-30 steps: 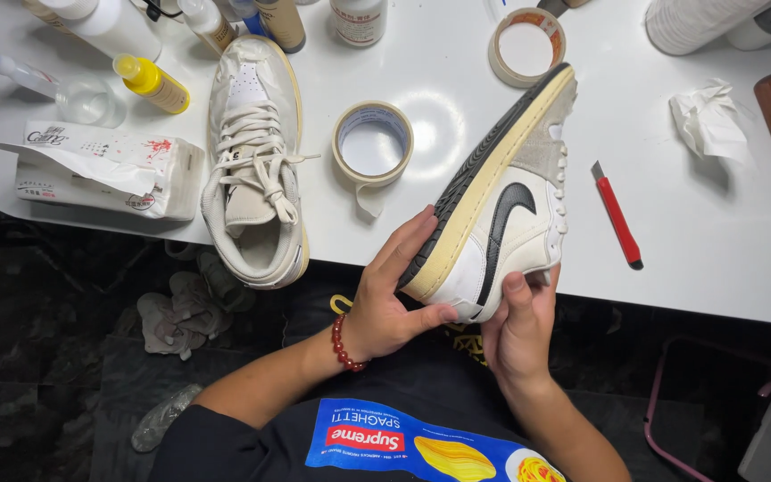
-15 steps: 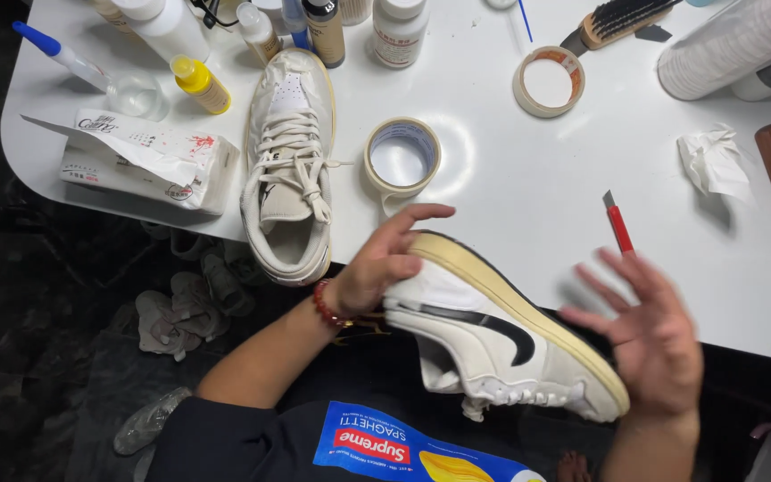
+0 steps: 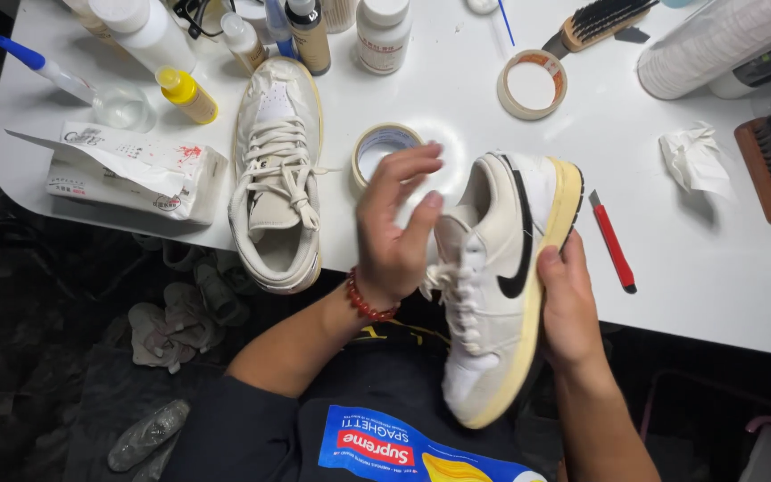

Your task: The person holds a white sneaker and applies wide masking tape over its fabric upper, pressing and smoothing the tape around the shoe body and along the sole edge. They rotate the shoe to tape different sides, then pick up a red utility knife from the table.

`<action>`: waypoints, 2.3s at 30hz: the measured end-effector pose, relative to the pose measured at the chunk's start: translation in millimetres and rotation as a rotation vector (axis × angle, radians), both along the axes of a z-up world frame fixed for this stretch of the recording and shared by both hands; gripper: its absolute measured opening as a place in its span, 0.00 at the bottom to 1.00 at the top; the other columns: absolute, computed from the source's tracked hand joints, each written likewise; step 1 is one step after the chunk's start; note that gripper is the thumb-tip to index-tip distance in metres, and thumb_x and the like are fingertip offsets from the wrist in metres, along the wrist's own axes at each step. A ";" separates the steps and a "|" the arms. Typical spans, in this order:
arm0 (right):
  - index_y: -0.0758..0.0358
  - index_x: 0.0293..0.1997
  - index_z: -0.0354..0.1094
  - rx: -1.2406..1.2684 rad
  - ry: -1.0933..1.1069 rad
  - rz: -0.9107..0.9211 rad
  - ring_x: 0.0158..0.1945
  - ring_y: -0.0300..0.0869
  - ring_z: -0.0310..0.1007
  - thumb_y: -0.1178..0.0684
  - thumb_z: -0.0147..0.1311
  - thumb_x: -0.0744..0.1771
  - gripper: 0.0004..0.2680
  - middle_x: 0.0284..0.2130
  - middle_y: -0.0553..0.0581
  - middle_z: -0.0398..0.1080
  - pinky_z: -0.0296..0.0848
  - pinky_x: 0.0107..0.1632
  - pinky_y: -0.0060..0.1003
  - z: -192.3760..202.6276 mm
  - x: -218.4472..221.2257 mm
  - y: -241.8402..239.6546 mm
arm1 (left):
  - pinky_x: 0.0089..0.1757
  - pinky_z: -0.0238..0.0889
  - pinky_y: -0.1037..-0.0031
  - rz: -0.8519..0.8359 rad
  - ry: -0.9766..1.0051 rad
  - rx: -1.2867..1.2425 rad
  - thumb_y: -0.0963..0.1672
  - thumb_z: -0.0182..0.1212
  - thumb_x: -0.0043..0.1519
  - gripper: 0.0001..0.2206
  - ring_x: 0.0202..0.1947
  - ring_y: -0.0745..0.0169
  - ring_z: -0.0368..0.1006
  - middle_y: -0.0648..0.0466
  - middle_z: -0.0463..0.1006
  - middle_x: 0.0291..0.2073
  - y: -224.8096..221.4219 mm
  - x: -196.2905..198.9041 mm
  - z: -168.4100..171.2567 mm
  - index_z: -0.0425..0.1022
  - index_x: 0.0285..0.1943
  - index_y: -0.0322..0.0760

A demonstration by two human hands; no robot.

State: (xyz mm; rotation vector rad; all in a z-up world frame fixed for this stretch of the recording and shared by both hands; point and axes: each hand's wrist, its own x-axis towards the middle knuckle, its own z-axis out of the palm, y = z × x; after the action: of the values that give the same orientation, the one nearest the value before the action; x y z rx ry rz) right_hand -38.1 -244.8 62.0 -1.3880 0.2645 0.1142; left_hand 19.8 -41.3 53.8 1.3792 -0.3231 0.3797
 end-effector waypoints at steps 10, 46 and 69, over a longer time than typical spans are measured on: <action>0.65 0.76 0.41 -0.334 0.068 0.051 0.40 0.37 0.74 0.48 0.51 0.67 0.29 0.41 0.62 0.72 0.73 0.37 0.30 -33.8 8.1 -11.8 | 0.64 0.51 0.50 0.236 0.060 0.893 0.40 0.61 0.55 0.23 0.65 0.38 0.64 0.44 0.74 0.56 23.3 2.5 -6.9 0.72 0.62 0.34; 0.70 0.54 0.71 -0.080 -0.252 0.203 0.41 0.38 0.76 0.54 0.61 0.66 0.14 0.39 0.57 0.77 0.77 0.44 0.31 20.7 59.0 -13.5 | 0.65 0.69 0.67 -0.372 0.033 -0.378 0.36 0.55 0.71 0.15 0.66 0.56 0.72 0.42 0.74 0.63 -30.7 23.1 17.0 0.57 0.63 0.33; 0.71 0.42 0.68 -0.336 -0.722 0.296 0.43 0.38 0.77 0.61 0.57 0.69 0.03 0.41 0.60 0.75 0.78 0.50 0.30 141.8 81.4 -31.7 | 0.47 0.71 0.70 0.133 -0.511 0.168 0.39 0.62 0.62 0.16 0.47 0.59 0.76 0.50 0.78 0.45 11.5 -6.1 4.8 0.68 0.59 0.36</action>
State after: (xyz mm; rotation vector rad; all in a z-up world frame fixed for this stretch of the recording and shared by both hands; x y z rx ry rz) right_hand 43.3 -276.5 203.8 -1.6999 -0.5464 -0.1981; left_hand 13.7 -29.8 58.6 1.4594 -0.6970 0.8350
